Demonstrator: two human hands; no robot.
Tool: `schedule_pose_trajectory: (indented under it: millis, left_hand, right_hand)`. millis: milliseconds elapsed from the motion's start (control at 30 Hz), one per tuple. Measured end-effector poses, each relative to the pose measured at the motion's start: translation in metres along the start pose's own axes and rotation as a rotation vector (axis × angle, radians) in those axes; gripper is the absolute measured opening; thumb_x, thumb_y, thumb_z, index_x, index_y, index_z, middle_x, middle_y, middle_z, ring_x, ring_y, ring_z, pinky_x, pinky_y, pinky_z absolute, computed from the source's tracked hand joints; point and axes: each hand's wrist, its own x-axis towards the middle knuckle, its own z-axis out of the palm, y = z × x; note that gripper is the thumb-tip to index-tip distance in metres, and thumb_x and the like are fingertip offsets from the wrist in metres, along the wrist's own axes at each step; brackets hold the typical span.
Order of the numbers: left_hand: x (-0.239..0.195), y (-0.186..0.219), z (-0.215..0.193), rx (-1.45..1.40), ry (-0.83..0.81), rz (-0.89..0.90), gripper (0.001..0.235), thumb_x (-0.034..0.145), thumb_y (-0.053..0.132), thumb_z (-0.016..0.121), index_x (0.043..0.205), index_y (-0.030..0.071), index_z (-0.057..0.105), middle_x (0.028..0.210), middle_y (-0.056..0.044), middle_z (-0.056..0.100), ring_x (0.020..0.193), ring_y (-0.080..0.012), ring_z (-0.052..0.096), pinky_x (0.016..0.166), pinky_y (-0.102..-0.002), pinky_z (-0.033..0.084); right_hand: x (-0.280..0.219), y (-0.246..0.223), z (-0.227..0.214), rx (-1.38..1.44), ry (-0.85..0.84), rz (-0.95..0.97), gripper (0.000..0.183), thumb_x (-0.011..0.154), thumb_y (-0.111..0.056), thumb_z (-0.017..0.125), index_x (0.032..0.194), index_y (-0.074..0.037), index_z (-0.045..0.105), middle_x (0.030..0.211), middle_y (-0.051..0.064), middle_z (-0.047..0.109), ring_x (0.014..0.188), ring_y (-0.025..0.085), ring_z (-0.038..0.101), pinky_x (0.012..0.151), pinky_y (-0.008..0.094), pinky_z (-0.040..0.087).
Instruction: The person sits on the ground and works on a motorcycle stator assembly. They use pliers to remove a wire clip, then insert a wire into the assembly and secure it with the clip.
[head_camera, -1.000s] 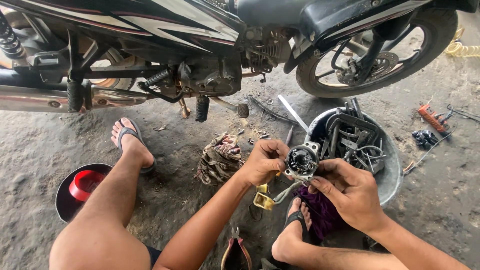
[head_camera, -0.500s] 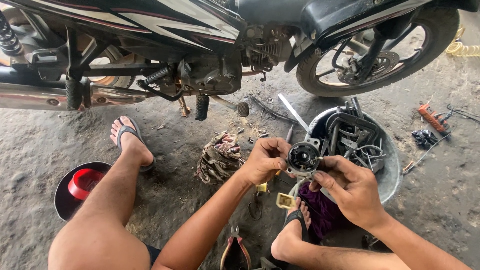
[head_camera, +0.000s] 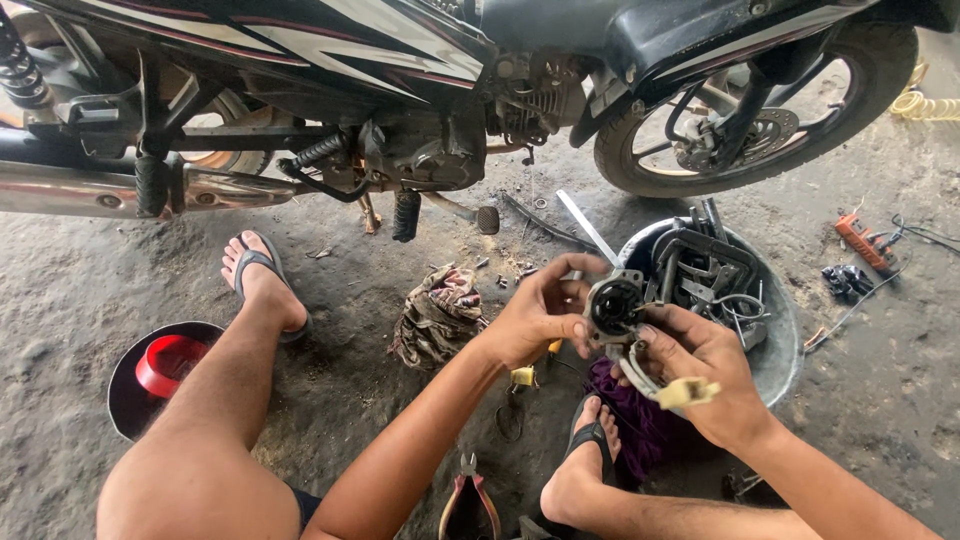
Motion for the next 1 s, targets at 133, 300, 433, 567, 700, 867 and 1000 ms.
schedule_pose_trajectory:
  millis: [133, 300, 433, 567, 700, 867, 1000]
  left_hand:
    - [-0.001, 0.005, -0.001, 0.209, -0.116, -0.054, 0.106, 0.065, 0.033, 0.094, 0.155, 0.006, 0.045, 0.15, -0.026, 0.054, 0.132, -0.0438, 0.056, 0.1, -0.051, 0.06]
    - [-0.004, 0.004, -0.009, 0.201, -0.239, 0.108, 0.079, 0.071, 0.021, 0.095, 0.142, 0.013, 0.06, 0.141, -0.013, 0.066, 0.134, -0.0315, 0.062, 0.121, -0.056, 0.049]
    - [-0.003, -0.003, -0.018, 0.211, -0.148, 0.221, 0.078, 0.066, 0.009, 0.095, 0.134, 0.013, 0.055, 0.134, -0.013, 0.067, 0.126, -0.0297, 0.065, 0.117, -0.052, 0.052]
    - [-0.005, 0.002, -0.013, 0.358, -0.052, 0.272, 0.079, 0.064, 0.013, 0.095, 0.132, 0.012, 0.056, 0.129, -0.01, 0.069, 0.119, -0.0241, 0.068, 0.113, -0.045, 0.057]
    - [-0.008, 0.004, -0.005, 0.502, -0.063, 0.314, 0.072, 0.066, 0.013, 0.094, 0.131, 0.013, 0.062, 0.131, -0.003, 0.065, 0.122, -0.0189, 0.064, 0.116, -0.039, 0.053]
    - [-0.007, 0.005, -0.002, 0.624, -0.039, 0.352, 0.068, 0.063, 0.023, 0.095, 0.122, 0.012, 0.064, 0.126, -0.004, 0.066, 0.118, -0.0196, 0.063, 0.115, -0.04, 0.051]
    - [-0.006, 0.002, -0.003, 0.606, -0.039, 0.38, 0.067, 0.062, 0.026, 0.096, 0.119, 0.012, 0.063, 0.124, -0.003, 0.067, 0.118, -0.0193, 0.064, 0.115, -0.041, 0.051]
  right_hand:
    - [-0.001, -0.005, 0.007, -0.331, 0.044, -0.105, 0.029, 0.093, -0.005, 0.064, 0.119, 0.002, 0.074, 0.086, 0.013, 0.081, 0.061, 0.013, 0.067, 0.052, 0.022, 0.053]
    - [-0.003, 0.0, 0.015, -0.126, 0.062, -0.066, 0.033, 0.094, -0.001, 0.062, 0.126, 0.006, 0.062, 0.095, 0.019, 0.076, 0.071, 0.024, 0.075, 0.065, 0.031, 0.064]
    - [-0.002, -0.001, 0.018, -0.222, 0.064, -0.131, 0.027, 0.092, 0.008, 0.055, 0.119, 0.002, 0.059, 0.099, 0.018, 0.078, 0.079, 0.024, 0.08, 0.07, 0.032, 0.067]
    - [-0.002, 0.003, 0.019, -0.64, 0.132, -0.377, 0.051, 0.074, 0.0, 0.08, 0.123, -0.002, 0.064, 0.103, 0.008, 0.081, 0.078, 0.012, 0.077, 0.064, 0.022, 0.063]
    - [-0.003, 0.0, 0.02, -0.676, 0.192, -0.501, 0.043, 0.073, -0.001, 0.084, 0.114, -0.003, 0.07, 0.088, 0.004, 0.079, 0.066, 0.008, 0.07, 0.056, 0.021, 0.055]
    - [-0.003, -0.007, 0.015, -0.697, 0.159, -0.54, 0.036, 0.073, 0.002, 0.08, 0.108, -0.006, 0.073, 0.085, 0.0, 0.08, 0.057, 0.005, 0.063, 0.05, 0.019, 0.048]
    - [-0.001, -0.002, 0.008, -0.773, 0.179, -0.638, 0.029, 0.076, -0.001, 0.079, 0.103, -0.003, 0.069, 0.086, 0.004, 0.078, 0.06, 0.01, 0.067, 0.054, 0.023, 0.053]
